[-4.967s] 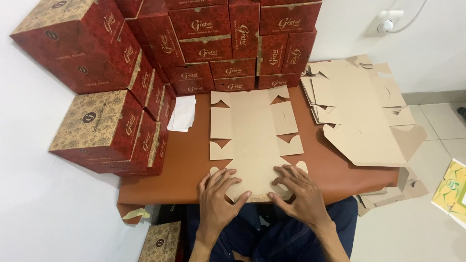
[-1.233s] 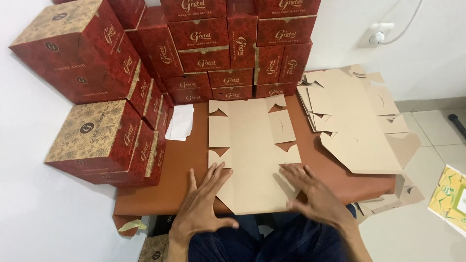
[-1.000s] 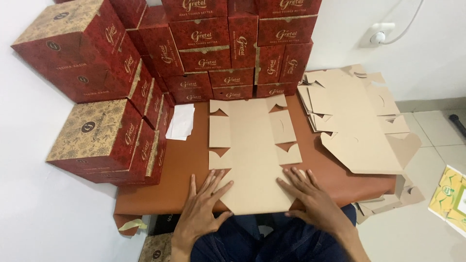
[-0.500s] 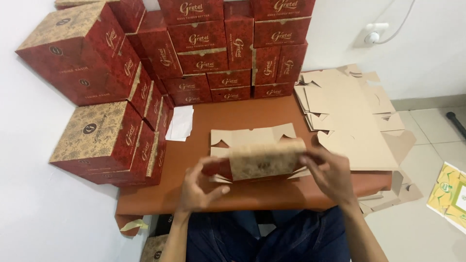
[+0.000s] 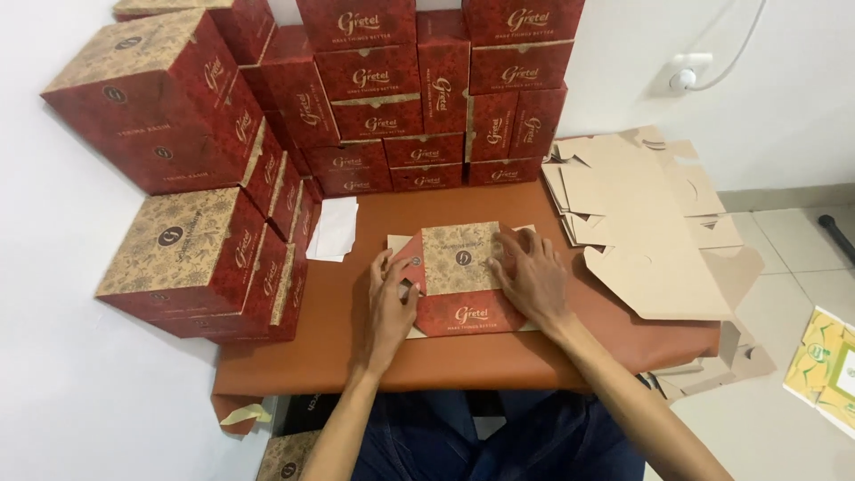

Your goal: Assembling a cardboard box from a flat cutout by folding and tucking flaps.

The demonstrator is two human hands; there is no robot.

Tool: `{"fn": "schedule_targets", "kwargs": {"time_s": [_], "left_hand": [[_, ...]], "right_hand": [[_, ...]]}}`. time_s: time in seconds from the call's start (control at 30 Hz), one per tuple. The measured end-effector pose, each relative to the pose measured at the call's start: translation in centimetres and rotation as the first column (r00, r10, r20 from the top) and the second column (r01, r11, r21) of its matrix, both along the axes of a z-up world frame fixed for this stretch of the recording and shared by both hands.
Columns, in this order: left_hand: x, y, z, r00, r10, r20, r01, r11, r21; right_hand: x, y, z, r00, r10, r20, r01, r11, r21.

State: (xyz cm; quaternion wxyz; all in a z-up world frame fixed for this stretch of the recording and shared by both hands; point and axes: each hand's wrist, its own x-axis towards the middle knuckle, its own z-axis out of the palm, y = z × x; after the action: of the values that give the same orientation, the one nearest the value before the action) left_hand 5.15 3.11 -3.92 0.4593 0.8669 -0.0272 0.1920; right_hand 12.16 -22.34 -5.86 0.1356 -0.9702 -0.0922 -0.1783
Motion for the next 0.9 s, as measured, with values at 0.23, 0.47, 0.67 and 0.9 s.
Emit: {"fn": "schedule_targets", "kwargs": {"time_s": [0.23, 0.47, 0.67, 0.9], "left_hand": [[-0.4, 0.4, 0.1, 0.987, 0.064, -0.150, 0.008, 0.900, 0.437], [-1.8, -1.0, 1.5, 0.987, 0.019, -0.159, 0.082, 0.795, 0.601], [-1.5, -1.2, 1.6, 0.933, -0.128, -0.338, 0.324, 0.708, 0.627], [-1.3, -1.5, 2.1, 0.895, -0.087, -0.438, 0.370, 0.693, 0.618]], "right_hand": [[-2.6, 0.6, 3.4, 0.947, 0.065, -0.314, -0.109, 0.986, -0.126], [-4.9, 0.3, 2.6, 0.899, 0.190, -0.394, -0.254, 0.960, -0.118], [-4.5, 0.4, 2.0, 0.865, 0.172, -0.471, -0.277, 0.947, -0.162], [-4.4, 0.5, 2.0, 0.848, 0.141, -0.511, -0.278, 0.939, -0.203]]}}
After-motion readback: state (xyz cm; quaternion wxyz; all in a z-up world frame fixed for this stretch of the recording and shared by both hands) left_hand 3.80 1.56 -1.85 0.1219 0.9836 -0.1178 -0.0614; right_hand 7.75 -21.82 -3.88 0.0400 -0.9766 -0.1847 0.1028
